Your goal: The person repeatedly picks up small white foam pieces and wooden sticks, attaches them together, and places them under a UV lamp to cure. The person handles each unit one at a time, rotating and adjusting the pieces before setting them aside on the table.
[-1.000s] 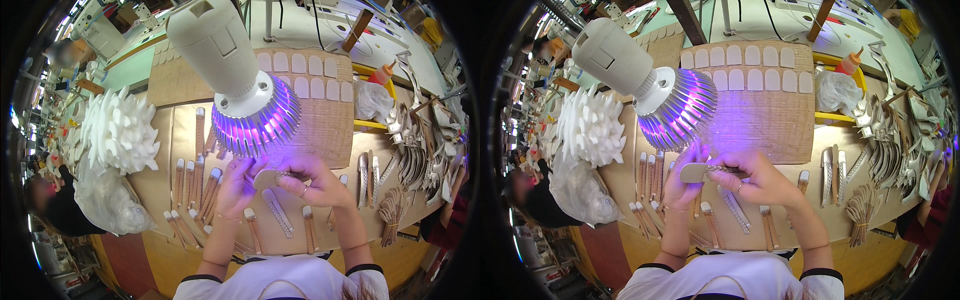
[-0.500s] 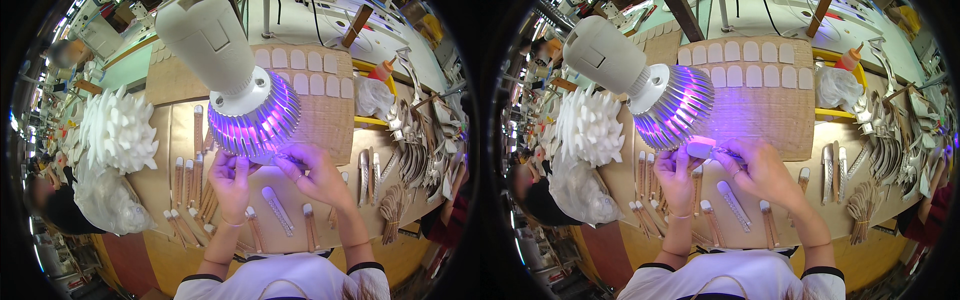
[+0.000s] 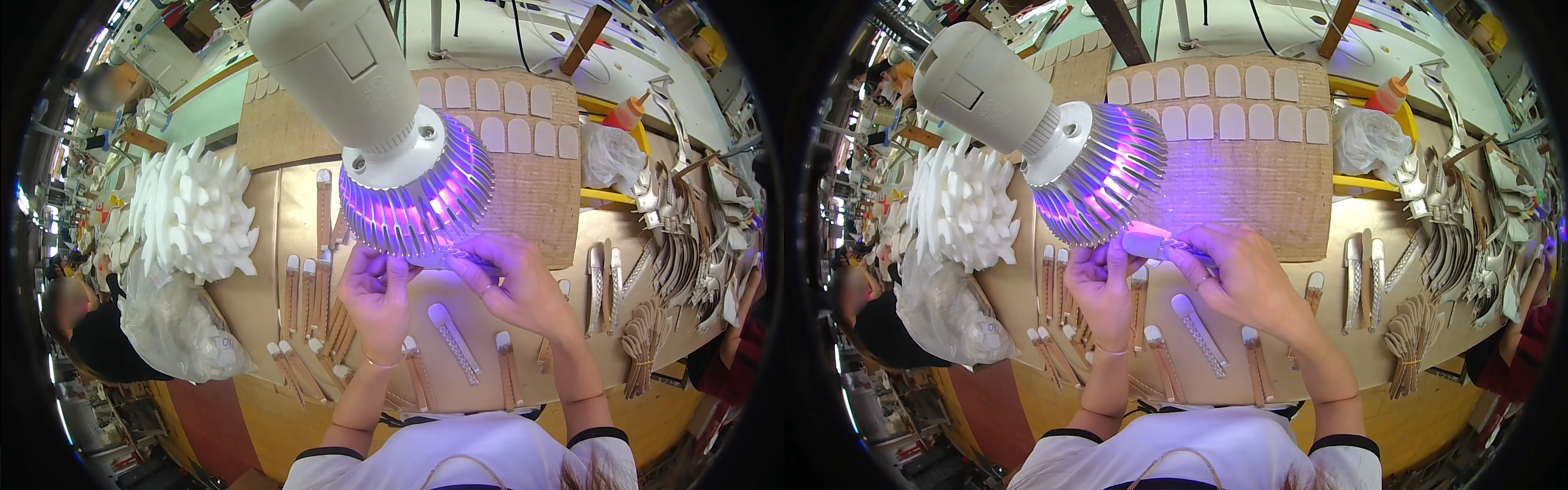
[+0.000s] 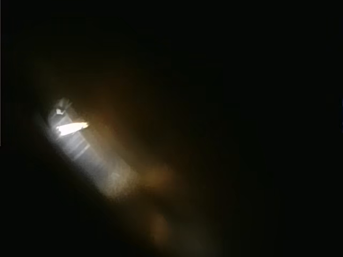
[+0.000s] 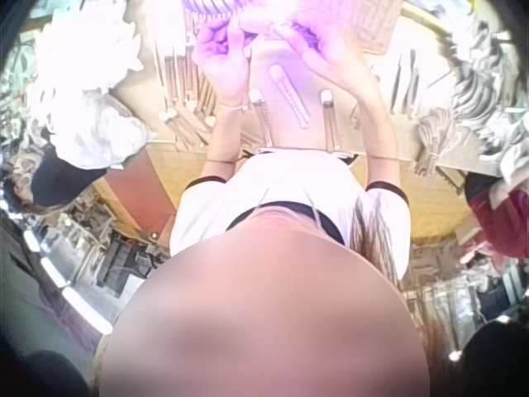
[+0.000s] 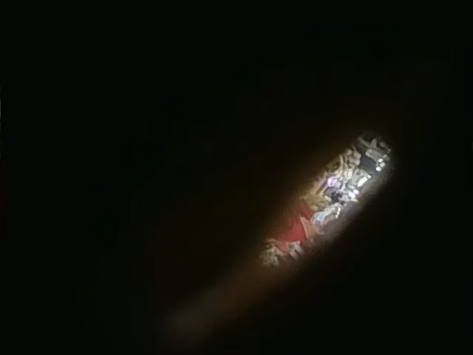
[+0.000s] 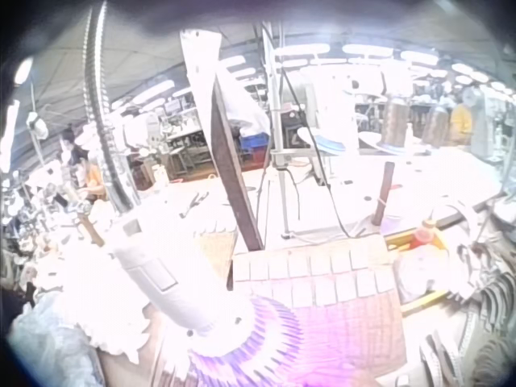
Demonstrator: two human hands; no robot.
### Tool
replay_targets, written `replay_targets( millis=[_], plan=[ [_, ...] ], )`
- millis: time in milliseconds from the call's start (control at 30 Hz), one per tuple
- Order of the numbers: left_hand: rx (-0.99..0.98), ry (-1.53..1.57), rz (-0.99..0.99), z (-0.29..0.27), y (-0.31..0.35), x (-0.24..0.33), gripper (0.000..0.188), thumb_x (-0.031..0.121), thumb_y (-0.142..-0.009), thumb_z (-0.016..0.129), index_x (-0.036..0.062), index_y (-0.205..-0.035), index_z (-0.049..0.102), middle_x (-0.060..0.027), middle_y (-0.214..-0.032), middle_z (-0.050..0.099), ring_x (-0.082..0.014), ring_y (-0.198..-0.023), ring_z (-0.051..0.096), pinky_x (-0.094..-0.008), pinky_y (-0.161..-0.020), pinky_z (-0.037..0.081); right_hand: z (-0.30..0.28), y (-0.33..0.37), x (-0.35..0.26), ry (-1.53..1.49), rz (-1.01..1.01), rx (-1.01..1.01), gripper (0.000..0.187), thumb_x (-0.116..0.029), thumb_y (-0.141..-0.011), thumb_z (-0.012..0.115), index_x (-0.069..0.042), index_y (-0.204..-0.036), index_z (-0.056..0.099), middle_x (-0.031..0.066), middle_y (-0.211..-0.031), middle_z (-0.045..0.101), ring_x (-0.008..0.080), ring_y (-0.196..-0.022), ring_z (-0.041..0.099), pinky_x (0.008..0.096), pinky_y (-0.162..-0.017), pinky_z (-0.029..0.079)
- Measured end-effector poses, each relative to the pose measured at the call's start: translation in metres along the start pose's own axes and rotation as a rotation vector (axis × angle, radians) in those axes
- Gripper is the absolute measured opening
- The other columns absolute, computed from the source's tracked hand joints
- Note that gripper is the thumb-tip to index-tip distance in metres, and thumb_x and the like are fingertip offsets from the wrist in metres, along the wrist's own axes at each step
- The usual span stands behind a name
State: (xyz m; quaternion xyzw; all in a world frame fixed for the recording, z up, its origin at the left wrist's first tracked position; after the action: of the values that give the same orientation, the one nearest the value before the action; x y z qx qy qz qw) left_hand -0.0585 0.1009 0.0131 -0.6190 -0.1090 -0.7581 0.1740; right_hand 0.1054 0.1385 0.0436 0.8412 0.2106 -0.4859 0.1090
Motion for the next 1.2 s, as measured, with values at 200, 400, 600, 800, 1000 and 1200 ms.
replay_targets(
  millis=[200, 400, 600, 800, 1000, 1200],
  plan=[
    [-0.025, 0.025, -0.012, 0.004, 0.001, 0.001, 0.013, 0.003, -0.095, 0.056, -0.006, -0.104, 0.053, -0.0135, -0.093, 0.067, -0.0156, -0.083, 0.067, -0.0299, -0.075, 0.06, 0.002, -0.001, 0.001, -0.027, -0.004, -0.001, 0.018, -0.013, -0.09, 0.062, 0.003, -0.098, 0.067, 0.0111, -0.076, 0.063, 0.0173, -0.061, 0.061, 0.0288, -0.057, 0.049],
    [0.003, 0.04, -0.05, 0.003, 0.002, 0.0, 0.01, 0.002, -0.094, 0.056, -0.0049, -0.099, 0.051, -0.0119, -0.09, 0.065, -0.0138, -0.083, 0.065, -0.0291, -0.075, 0.059, 0.003, -0.001, 0.0, -0.06, -0.006, -0.001, 0.019, -0.013, -0.091, 0.062, 0.003, -0.1, 0.066, 0.0104, -0.078, 0.061, 0.015, -0.061, 0.057, 0.0283, -0.056, 0.046],
    [0.004, 0.046, -0.061, 0.003, 0.002, 0.001, 0.01, 0.002, -0.095, 0.056, -0.0051, -0.1, 0.052, -0.0126, -0.091, 0.066, -0.0142, -0.083, 0.066, -0.0282, -0.075, 0.059, 0.004, 0.0, 0.003, -0.041, 0.025, 0.0, 0.019, -0.014, -0.091, 0.062, 0.003, -0.1, 0.066, 0.0098, -0.079, 0.061, 0.0139, -0.061, 0.055, 0.0279, -0.055, 0.045],
    [0.002, 0.037, -0.048, 0.003, 0.002, 0.0, 0.013, 0.003, -0.095, 0.056, -0.0056, -0.104, 0.053, -0.0133, -0.094, 0.066, -0.0156, -0.085, 0.067, -0.0288, -0.074, 0.06, 0.005, 0.002, 0.005, -0.05, 0.059, -0.021, 0.019, -0.014, -0.092, 0.062, 0.003, -0.098, 0.066, 0.0093, -0.075, 0.061, 0.0133, -0.061, 0.055, 0.0277, -0.056, 0.045],
    [-0.051, 0.059, -0.094, 0.004, 0.002, -0.009, 0.024, -0.004, -0.09, 0.058, -0.0054, -0.112, 0.049, -0.0148, -0.102, 0.064, -0.017, -0.092, 0.065, -0.0303, -0.079, 0.058, 0.002, 0.001, 0.001, -0.044, -0.001, 0.032, 0.018, -0.014, -0.091, 0.062, 0.003, -0.097, 0.067, 0.0095, -0.073, 0.062, 0.0131, -0.06, 0.054, 0.0278, -0.055, 0.045],
    [-0.176, 0.246, -0.2, 0.016, 0.003, -0.019, 0.048, -0.009, -0.086, 0.058, -0.003, -0.13, 0.039, -0.0155, -0.114, 0.061, -0.0197, -0.104, 0.062, -0.0292, -0.086, 0.055, 0.004, 0.002, 0.008, -0.036, 0.085, -0.012, 0.019, -0.015, -0.091, 0.062, 0.002, -0.099, 0.067, 0.0096, -0.075, 0.063, 0.0139, -0.063, 0.057, 0.0286, -0.058, 0.048]
  ],
)
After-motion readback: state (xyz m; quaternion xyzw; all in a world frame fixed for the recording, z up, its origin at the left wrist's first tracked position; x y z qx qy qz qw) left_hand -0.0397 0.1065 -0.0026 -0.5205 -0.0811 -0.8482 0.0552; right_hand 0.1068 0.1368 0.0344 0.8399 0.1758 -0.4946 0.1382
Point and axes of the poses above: each hand's wrist, its own y-axis away from the middle knuckle, its own z-axis out of the palm, x = y × z, the point moved 10 cm from there along -y, towards the middle knuckle
